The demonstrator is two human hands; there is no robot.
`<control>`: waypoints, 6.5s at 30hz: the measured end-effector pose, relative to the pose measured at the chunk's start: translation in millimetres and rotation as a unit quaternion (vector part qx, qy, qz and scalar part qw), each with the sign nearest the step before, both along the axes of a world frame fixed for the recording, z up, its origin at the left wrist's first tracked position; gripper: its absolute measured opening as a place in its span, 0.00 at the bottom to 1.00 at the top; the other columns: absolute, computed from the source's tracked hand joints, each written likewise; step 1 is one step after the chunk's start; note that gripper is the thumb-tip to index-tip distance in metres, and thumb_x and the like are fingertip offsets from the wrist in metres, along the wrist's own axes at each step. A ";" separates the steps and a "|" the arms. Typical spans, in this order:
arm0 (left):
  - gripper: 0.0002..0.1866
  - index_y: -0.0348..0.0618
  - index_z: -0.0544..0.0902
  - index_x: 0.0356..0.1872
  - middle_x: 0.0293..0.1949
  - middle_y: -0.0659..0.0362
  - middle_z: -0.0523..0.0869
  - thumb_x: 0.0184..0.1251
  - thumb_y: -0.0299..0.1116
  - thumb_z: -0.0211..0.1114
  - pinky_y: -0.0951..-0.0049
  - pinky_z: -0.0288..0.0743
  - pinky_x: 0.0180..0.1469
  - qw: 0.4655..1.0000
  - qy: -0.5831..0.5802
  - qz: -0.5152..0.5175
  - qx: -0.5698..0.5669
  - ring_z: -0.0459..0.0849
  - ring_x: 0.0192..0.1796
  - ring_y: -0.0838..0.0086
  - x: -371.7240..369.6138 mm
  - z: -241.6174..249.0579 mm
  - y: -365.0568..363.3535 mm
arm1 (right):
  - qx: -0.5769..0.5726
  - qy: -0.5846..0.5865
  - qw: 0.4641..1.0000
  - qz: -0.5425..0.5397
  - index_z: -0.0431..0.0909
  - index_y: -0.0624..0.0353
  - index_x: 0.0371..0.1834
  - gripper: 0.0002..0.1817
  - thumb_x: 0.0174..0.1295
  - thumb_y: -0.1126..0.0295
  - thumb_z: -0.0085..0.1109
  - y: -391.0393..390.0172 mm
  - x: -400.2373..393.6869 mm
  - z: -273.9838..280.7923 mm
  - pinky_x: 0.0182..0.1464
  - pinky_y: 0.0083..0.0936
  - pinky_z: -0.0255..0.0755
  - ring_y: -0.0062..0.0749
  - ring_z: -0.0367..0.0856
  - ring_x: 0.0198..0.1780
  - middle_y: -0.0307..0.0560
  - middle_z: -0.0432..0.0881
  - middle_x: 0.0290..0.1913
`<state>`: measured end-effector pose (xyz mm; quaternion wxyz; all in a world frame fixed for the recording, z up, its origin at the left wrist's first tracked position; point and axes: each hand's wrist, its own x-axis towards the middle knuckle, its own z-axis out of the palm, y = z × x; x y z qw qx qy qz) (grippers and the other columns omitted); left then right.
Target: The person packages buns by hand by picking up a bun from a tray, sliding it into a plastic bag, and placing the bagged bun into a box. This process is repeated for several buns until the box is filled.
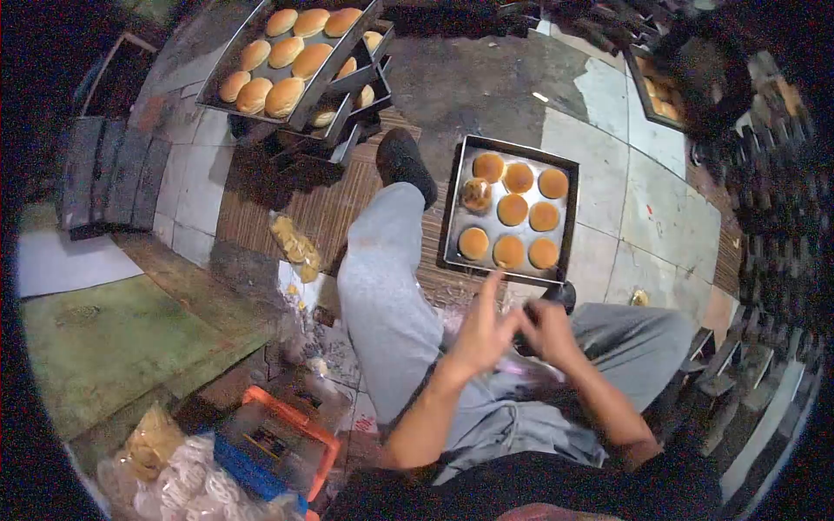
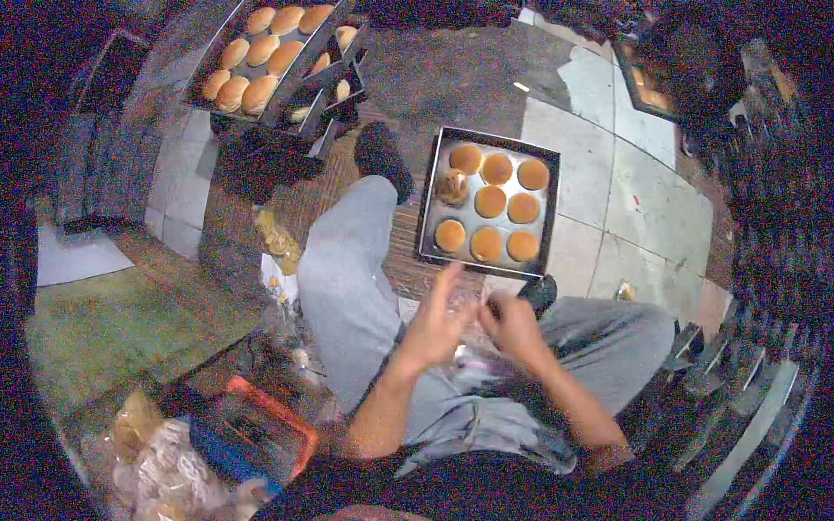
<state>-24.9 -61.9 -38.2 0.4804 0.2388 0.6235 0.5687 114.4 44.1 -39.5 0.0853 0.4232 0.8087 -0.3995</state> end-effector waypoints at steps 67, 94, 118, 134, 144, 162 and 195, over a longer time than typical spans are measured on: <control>0.30 0.44 0.70 0.71 0.67 0.45 0.79 0.80 0.53 0.56 0.40 0.83 0.57 0.895 -0.260 0.308 0.190 0.82 0.63 0.44 -135.4 46.6 35.4 | -0.454 0.269 0.791 -0.309 0.70 0.64 0.71 0.34 0.66 0.61 0.70 62.6 -76.2 -146.4 0.37 0.47 0.84 0.33 0.86 0.44 0.49 0.85 0.51; 0.29 0.45 0.78 0.64 0.54 0.53 0.89 0.81 0.59 0.53 0.54 0.87 0.50 0.903 -0.304 0.169 0.252 0.89 0.53 0.58 33.6 113.1 10.7 | -0.162 0.440 0.848 0.248 0.82 0.65 0.42 0.09 0.71 0.68 0.64 -57.7 66.3 158.9 0.43 0.31 0.78 0.35 0.84 0.35 0.48 0.85 0.32; 0.06 0.38 0.84 0.38 0.36 0.60 0.86 0.71 0.28 0.73 0.82 0.72 0.25 0.949 0.157 0.243 0.123 0.83 0.30 0.81 -55.8 115.9 -109.1 | -0.185 0.470 0.848 -0.164 0.88 0.65 0.36 0.03 0.60 0.78 0.71 -32.5 -52.6 98.1 0.36 0.22 0.75 0.22 0.81 0.35 0.41 0.86 0.37; 0.17 0.36 0.79 0.40 0.27 0.61 0.81 0.76 0.42 0.69 0.75 0.71 0.17 0.935 0.180 0.261 -0.160 0.80 0.26 0.78 -50.4 88.0 -147.6 | -0.557 0.363 0.717 -0.208 0.74 0.56 0.31 0.17 0.75 0.58 0.63 -72.1 -82.9 -10.4 0.14 0.25 0.56 0.27 0.67 0.12 0.37 0.71 0.20; 0.34 0.50 0.76 0.69 0.67 0.47 0.71 0.59 0.24 0.76 0.55 0.80 0.59 0.854 0.516 -0.004 -0.067 0.75 0.66 0.49 -5.6 74.4 -59.2 | -0.646 0.376 0.596 -0.294 0.78 0.60 0.62 0.26 0.74 0.51 0.63 -24.0 -53.8 3.8 0.43 0.30 0.84 0.32 0.88 0.44 0.44 0.87 0.50; 0.19 0.36 0.81 0.50 0.47 0.40 0.86 0.74 0.45 0.64 0.46 0.79 0.53 0.876 0.375 -0.293 -0.074 0.86 0.51 0.42 -30.3 31.1 -12.3 | 0.122 -0.215 0.961 0.126 0.87 0.63 0.33 0.17 0.66 0.58 0.63 17.4 11.7 -92.8 0.41 0.49 0.83 0.59 0.89 0.38 0.60 0.88 0.33; 0.23 0.49 0.84 0.56 0.79 0.42 0.65 0.57 0.29 0.71 0.43 0.47 0.79 0.754 0.582 -0.242 0.184 0.60 0.80 0.47 26.4 130.3 13.5 | 0.206 0.278 0.934 0.089 0.61 0.68 0.77 0.43 0.59 0.66 0.66 -18.9 45.0 72.4 0.83 0.52 0.49 0.69 0.47 0.83 0.76 0.53 0.81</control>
